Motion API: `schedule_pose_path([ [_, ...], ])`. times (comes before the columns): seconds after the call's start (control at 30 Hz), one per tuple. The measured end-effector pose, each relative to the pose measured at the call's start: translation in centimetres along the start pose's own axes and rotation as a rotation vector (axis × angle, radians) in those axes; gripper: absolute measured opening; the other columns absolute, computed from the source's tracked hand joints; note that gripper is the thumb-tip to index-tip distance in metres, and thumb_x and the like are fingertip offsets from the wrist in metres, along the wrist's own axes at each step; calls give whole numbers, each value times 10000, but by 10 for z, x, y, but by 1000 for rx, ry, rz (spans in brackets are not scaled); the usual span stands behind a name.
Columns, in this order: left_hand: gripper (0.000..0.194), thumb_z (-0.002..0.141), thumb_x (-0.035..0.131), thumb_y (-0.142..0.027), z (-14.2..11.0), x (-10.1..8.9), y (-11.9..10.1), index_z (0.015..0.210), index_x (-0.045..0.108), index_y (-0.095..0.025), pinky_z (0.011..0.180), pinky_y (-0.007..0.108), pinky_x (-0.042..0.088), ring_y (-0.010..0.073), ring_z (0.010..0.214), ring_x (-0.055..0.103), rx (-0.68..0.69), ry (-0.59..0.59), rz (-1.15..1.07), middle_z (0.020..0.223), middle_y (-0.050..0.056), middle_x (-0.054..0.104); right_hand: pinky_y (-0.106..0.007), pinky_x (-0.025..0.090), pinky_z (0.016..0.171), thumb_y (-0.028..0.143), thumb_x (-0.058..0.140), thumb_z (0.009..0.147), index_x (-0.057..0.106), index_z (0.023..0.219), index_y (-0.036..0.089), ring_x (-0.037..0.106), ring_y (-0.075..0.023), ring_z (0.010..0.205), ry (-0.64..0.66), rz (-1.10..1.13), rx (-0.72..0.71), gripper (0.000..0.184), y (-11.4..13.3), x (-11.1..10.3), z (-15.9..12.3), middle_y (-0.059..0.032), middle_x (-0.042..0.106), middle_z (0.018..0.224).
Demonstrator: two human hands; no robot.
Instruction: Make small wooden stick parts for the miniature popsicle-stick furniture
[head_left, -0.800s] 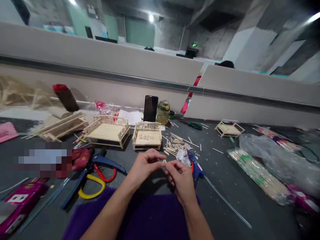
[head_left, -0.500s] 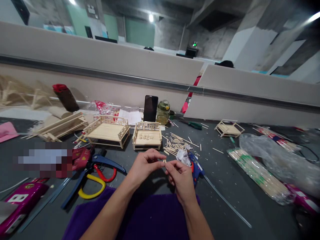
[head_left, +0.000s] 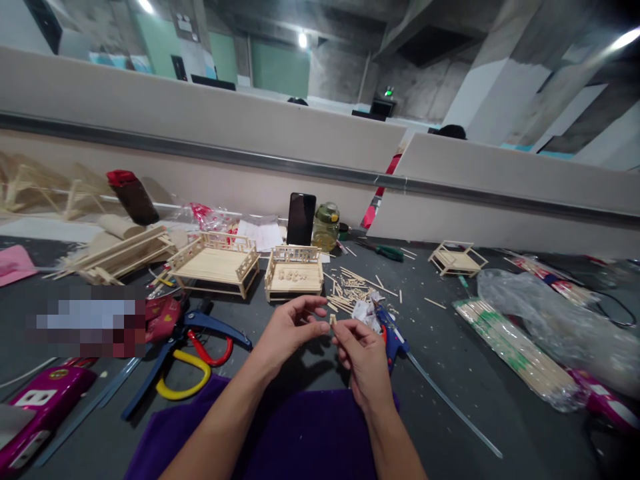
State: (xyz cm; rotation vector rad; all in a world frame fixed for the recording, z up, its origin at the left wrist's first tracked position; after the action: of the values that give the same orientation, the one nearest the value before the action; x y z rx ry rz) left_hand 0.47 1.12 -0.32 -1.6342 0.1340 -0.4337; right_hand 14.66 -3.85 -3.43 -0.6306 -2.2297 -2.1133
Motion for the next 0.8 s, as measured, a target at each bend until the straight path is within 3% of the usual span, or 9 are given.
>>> schedule_pose_path([
  [0.17, 246, 635, 813, -263, 0, 4, 3, 811, 692, -140, 680, 250, 432, 118, 680, 569, -41, 30, -9, 736, 10, 657, -109, 258, 340, 432, 788, 690, 708, 790, 158, 417, -28, 428, -17, 36, -11, 302, 1, 2, 0, 24, 602, 593],
  [0.5, 210, 678, 784, -295, -1, 6, 3, 809, 714, -146, 673, 239, 417, 117, 681, 558, -14, 6, -44, 744, 14, 664, -120, 275, 333, 446, 750, 729, 710, 796, 146, 415, -33, 415, 42, -9, -3, 310, 2, 6, 0, 3, 628, 612],
  [0.6, 213, 681, 780, -305, -1, 1, 1, 816, 717, -154, 667, 231, 409, 119, 696, 558, -24, -17, -8, 772, 16, 671, -121, 262, 340, 457, 730, 748, 704, 805, 152, 414, -37, 430, -7, -23, -41, 311, 1, 3, 1, 5, 623, 631],
  [0.8, 225, 717, 735, -348, -2, -6, -4, 813, 716, -146, 597, 236, 379, 114, 610, 517, -36, 84, 169, 705, 12, 645, -137, 236, 354, 439, 748, 732, 676, 825, 164, 394, -44, 441, -50, 22, -55, 300, 0, -1, 3, 15, 598, 655],
])
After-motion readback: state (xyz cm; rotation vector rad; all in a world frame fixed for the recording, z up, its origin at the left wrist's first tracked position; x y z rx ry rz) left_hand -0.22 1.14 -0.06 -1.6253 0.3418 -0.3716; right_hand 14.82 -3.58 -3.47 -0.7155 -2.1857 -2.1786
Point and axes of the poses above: each hand's wrist, its own z-axis towards the middle knuckle, its own x-axis out of the palm, y = z × x, the point moved 1 cm from there along z, towards the middle knuckle
